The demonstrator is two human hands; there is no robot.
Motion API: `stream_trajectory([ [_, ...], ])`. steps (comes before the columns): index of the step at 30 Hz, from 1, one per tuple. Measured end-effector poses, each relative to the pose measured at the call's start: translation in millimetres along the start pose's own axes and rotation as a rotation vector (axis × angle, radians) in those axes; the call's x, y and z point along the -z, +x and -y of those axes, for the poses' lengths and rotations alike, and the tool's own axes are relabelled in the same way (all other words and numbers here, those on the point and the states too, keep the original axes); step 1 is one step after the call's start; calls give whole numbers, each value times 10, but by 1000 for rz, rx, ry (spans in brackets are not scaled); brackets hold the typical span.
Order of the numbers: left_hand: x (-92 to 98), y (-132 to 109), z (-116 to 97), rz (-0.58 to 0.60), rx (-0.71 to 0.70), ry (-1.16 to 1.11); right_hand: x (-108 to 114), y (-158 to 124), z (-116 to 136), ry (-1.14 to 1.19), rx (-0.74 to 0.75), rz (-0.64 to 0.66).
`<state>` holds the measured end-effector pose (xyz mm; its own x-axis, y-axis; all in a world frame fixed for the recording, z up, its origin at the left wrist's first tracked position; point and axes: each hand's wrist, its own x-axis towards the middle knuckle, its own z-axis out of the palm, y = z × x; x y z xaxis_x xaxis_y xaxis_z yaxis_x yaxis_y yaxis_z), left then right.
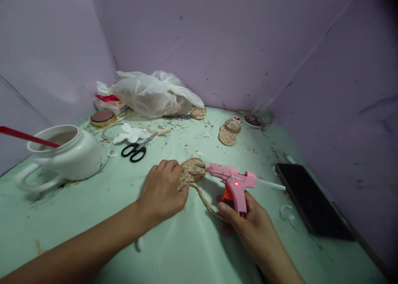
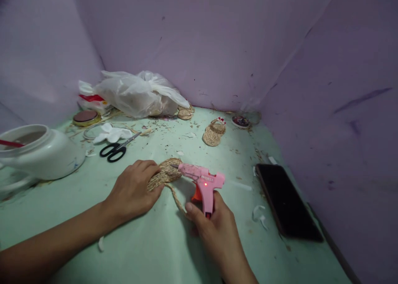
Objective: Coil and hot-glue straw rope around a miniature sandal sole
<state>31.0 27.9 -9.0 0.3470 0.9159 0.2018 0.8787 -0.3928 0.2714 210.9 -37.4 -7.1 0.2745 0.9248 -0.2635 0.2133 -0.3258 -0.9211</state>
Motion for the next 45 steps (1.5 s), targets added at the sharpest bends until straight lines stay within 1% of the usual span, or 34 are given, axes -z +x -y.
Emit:
stream_trajectory([
  [2, 3, 1, -4, 3, 0, 2, 18, -100, -34, -46, 20, -3],
  [4, 2, 2, -6, 1, -6, 3, 34, -186, -74, -142, 72, -30],
  [6, -2, 5, -4, -4, -13, 0, 42, -243, -116, -226, 119, -61],
  [8, -5, 7, 0, -7, -19, -4, 42, -267, -148, -245, 144, -70],
  [11, -3, 6, 0, -6, -21, -2, 35, -266, -164, -215, 99, -76],
  [14, 0, 2, -5, 6, -20, 10, 36, -263, -140, -168, 32, -124],
  [17, 3, -7, 0, 13, -12, 16, 68, -257, -88, -114, 38, -193],
  [20, 27, -23, 12, -40, -28, 17, 151, -201, -42, -20, 46, -221],
  [22, 57, -32, 1, -110, -71, 4, 224, -133, -35, 57, 47, -201],
  [24, 80, -35, -43, -126, -180, -24, 288, -60, -49, 119, 61, -168],
  [27, 60, -16, -153, -32, -364, -48, 329, 13, -85, 183, 79, -134],
  [30, -13, 23, -238, 39, -385, -45, 307, 25, -107, 218, 80, -115],
  [32, -44, 46, -245, 70, -393, -81, 287, 17, -108, 227, 78, -106],
  [35, -20, 48, -186, 74, -413, -171, 280, 9, -104, 223, 65, -106],
  [39, 83, -11, -26, 71, -455, -247, 300, -8, -115, 143, 83, -64],
  [42, 135, -53, 100, 108, -478, -291, 304, -41, -125, 44, 129, 4],
  [45, 145, -63, 188, 134, -501, -356, 292, -78, -135, -17, 195, 51],
])
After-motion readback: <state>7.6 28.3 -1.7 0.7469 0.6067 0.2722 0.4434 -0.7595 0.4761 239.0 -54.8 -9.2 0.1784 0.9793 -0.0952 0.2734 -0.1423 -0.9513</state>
